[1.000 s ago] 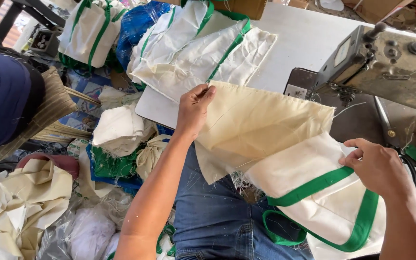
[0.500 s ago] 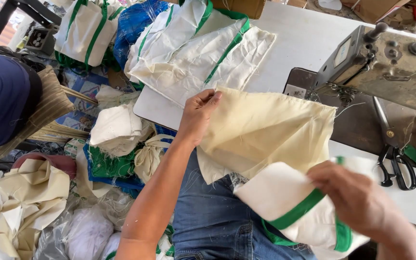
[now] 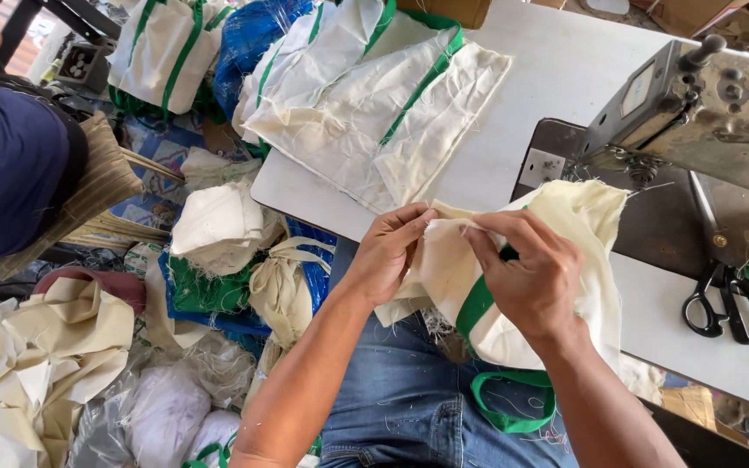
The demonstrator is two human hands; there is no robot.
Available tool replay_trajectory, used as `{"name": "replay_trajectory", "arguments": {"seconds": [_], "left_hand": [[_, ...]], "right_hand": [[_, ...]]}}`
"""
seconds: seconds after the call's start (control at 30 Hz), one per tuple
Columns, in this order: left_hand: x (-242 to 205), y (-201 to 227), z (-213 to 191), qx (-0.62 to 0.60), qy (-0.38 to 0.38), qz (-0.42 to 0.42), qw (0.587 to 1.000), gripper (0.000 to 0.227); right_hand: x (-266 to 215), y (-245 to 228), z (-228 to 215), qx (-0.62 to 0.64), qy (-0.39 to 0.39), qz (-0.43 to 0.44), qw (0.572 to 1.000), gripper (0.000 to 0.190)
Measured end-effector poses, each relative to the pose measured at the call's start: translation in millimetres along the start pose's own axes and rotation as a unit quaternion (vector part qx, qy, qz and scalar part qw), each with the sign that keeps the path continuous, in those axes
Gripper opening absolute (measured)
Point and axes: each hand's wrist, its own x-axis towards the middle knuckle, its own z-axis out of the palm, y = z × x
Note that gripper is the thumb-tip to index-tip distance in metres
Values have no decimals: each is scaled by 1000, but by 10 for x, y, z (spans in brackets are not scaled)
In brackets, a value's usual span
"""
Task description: Trimming excess fabric and threads from sewn bags using scissors and inspecting the final product.
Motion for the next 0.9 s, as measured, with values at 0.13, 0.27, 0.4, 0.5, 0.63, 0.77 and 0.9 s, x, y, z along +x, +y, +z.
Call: {"name": "replay_trajectory", "arguments": {"seconds": [0.13, 0.27, 0.4, 0.5, 0.63, 0.77, 0.9], "left_hand": [[-103, 45, 125, 22, -27, 34, 999, 22], [26, -315, -149, 71, -34, 81, 994, 20], [-161, -136, 161, 126, 16, 110, 986, 16], [-217, -66, 319, 160, 34, 143, 976, 12], [-377, 176, 489, 283, 64, 247, 925, 19], [-635, 772, 689, 380, 91, 323, 862, 18], [-665, 1321, 865, 367, 116, 534, 753, 29]], "right_hand": [[10, -12, -36, 4, 14, 43, 999, 11], [-31, -12, -37, -12, 27, 53, 998, 11], [-51, -31, -58, -19, 53, 54, 997, 10], [-57, -72, -115, -21, 52, 55, 997, 10], [22, -140, -373, -26, -30, 37, 999, 19], [227, -326, -1165, -9, -187, -58, 981, 33], [203, -357, -1422, -60, -178, -71, 980, 14]]}}
